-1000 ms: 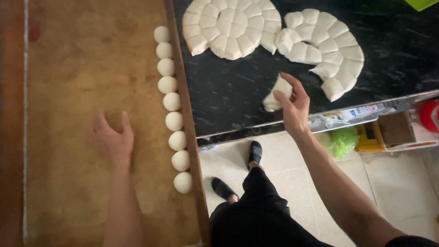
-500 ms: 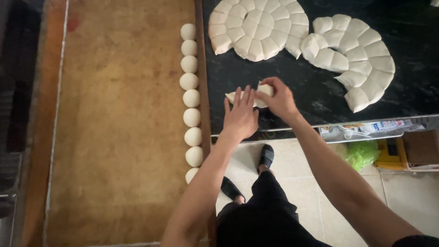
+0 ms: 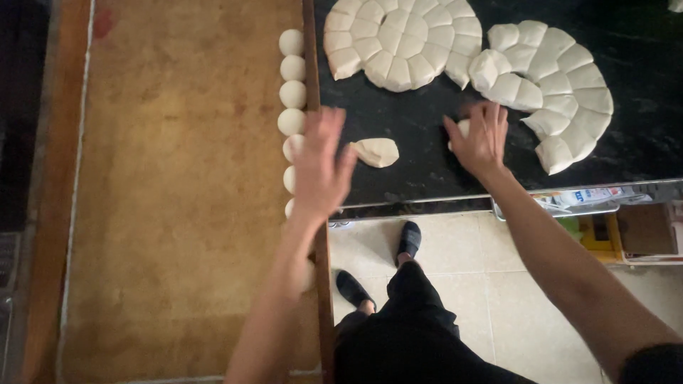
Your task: Shaping small pieces of dough into balls and arranging them on a wooden tray
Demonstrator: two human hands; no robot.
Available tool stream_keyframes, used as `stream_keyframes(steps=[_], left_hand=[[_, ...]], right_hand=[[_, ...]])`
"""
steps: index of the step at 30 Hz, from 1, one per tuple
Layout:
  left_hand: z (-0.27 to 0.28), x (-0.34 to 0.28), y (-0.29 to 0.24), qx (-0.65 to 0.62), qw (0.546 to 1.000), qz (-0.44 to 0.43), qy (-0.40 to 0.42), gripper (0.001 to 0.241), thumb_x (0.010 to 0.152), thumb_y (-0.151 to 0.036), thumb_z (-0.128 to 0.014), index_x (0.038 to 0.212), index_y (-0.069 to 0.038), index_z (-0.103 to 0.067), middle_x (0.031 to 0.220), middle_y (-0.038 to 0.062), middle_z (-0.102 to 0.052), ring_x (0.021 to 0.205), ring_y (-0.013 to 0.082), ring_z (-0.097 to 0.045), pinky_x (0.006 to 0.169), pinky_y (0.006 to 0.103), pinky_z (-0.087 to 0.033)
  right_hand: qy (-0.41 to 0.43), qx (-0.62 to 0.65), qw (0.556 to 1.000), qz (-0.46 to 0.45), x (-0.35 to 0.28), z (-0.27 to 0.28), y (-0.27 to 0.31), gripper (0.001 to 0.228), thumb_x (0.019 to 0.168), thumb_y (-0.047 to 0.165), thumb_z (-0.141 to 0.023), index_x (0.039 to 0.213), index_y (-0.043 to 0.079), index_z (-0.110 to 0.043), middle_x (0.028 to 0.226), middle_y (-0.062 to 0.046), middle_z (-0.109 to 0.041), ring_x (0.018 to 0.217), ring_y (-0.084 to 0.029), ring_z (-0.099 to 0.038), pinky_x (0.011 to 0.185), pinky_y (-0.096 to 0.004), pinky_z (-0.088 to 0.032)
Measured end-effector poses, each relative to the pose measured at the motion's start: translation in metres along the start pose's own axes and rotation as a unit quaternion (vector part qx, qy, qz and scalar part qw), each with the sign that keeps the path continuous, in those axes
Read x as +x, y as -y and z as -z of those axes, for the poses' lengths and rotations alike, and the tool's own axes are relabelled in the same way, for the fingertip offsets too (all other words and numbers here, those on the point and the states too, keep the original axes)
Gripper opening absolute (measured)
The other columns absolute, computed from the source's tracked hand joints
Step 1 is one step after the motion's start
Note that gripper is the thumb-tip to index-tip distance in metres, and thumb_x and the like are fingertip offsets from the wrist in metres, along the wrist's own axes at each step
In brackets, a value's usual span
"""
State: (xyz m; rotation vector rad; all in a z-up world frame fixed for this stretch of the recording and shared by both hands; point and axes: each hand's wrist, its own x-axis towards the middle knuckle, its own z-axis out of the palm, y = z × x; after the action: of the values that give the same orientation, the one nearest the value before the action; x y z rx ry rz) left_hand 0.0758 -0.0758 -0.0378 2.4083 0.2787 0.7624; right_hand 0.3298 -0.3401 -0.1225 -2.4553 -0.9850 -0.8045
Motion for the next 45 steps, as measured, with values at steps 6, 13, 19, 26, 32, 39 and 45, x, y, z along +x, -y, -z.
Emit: stream_keyframes(steps=[6,13,19,26,32,39,45], left_hand=[[0.098,-0.038,0.033,0.002,0.987,0.100,-0.126,0.051,0.113,-0.025,-0.051,0.157,-0.003,-0.040,0.151,0.026,-0.051,0.139,0.0432,-0.049,0.119,0.0580,-0.032],[0.160,-0.130,0.123,0.074,0.922,0.369,-0.094,0.055,0.116,-0.034,-0.038,0.162,-0.004,-0.030,0.164,0.023,-0.035,0.153,0.0387,-0.030,0.125,0.0576,-0.019],[0.158,-0.139,0.120,0.275,0.888,0.368,-0.010,0.065,0.113,-0.055,-0.042,0.159,-0.009,-0.045,0.160,0.020,-0.045,0.151,0.0332,-0.038,0.123,0.0563,-0.016],[0.138,-0.144,0.139,0.309,0.916,0.233,-0.109,0.055,0.111,-0.040,-0.059,0.149,0.000,-0.057,0.141,0.033,-0.056,0.139,0.0505,-0.046,0.111,0.0698,-0.030],[0.129,-0.150,0.153,0.347,0.904,0.225,-0.110,0.057,0.109,-0.045,-0.060,0.148,-0.003,-0.059,0.144,0.030,-0.054,0.137,0.0491,-0.046,0.111,0.0683,-0.031],[0.127,-0.150,0.159,0.351,0.902,0.218,-0.124,0.057,0.106,-0.042,-0.065,0.147,-0.004,-0.060,0.145,0.030,-0.054,0.137,0.0505,-0.046,0.110,0.0702,-0.033],[0.129,-0.150,0.160,0.341,0.910,0.206,-0.111,0.057,0.108,-0.043,-0.061,0.148,-0.003,-0.058,0.144,0.030,-0.052,0.137,0.0507,-0.044,0.111,0.0701,-0.031]], right_hand=[[-0.011,0.172,0.981,0.092,-0.016,-0.014,0.081,0.030,0.099,0.036,-0.078,0.090,0.014,-0.059,0.086,-0.002,-0.061,0.086,-0.029,-0.061,0.083,-0.042,-0.043],[-0.097,0.030,0.981,0.167,-0.034,-0.005,0.002,0.036,0.094,0.045,-0.080,0.111,0.015,-0.069,0.115,-0.013,-0.061,0.097,-0.036,-0.058,0.085,-0.042,-0.044],[0.034,0.172,0.979,-0.100,-0.007,0.005,0.092,0.032,0.084,0.034,-0.092,0.087,0.011,-0.070,0.079,-0.010,-0.069,0.078,-0.039,-0.066,0.074,-0.049,-0.047],[0.051,0.176,0.983,0.019,-0.033,-0.002,0.025,0.021,0.092,0.029,-0.084,0.100,0.013,-0.072,0.104,-0.006,-0.064,0.102,-0.035,-0.061,0.092,-0.044,-0.045],[0.035,0.166,0.985,-0.024,-0.004,0.002,0.092,0.024,0.086,0.022,-0.089,0.090,0.012,-0.069,0.087,-0.009,-0.066,0.088,-0.034,-0.065,0.083,-0.046,-0.047],[0.012,0.138,0.989,0.045,-0.032,-0.009,0.004,0.020,0.098,0.029,-0.085,0.098,0.017,-0.069,0.102,-0.005,-0.063,0.097,-0.029,-0.062,0.092,-0.037,-0.044],[0.000,0.188,0.982,-0.009,0.006,-0.026,0.084,0.028,0.086,0.024,-0.092,0.082,0.013,-0.066,0.079,-0.005,-0.067,0.080,-0.030,-0.067,0.082,-0.041,-0.046]])
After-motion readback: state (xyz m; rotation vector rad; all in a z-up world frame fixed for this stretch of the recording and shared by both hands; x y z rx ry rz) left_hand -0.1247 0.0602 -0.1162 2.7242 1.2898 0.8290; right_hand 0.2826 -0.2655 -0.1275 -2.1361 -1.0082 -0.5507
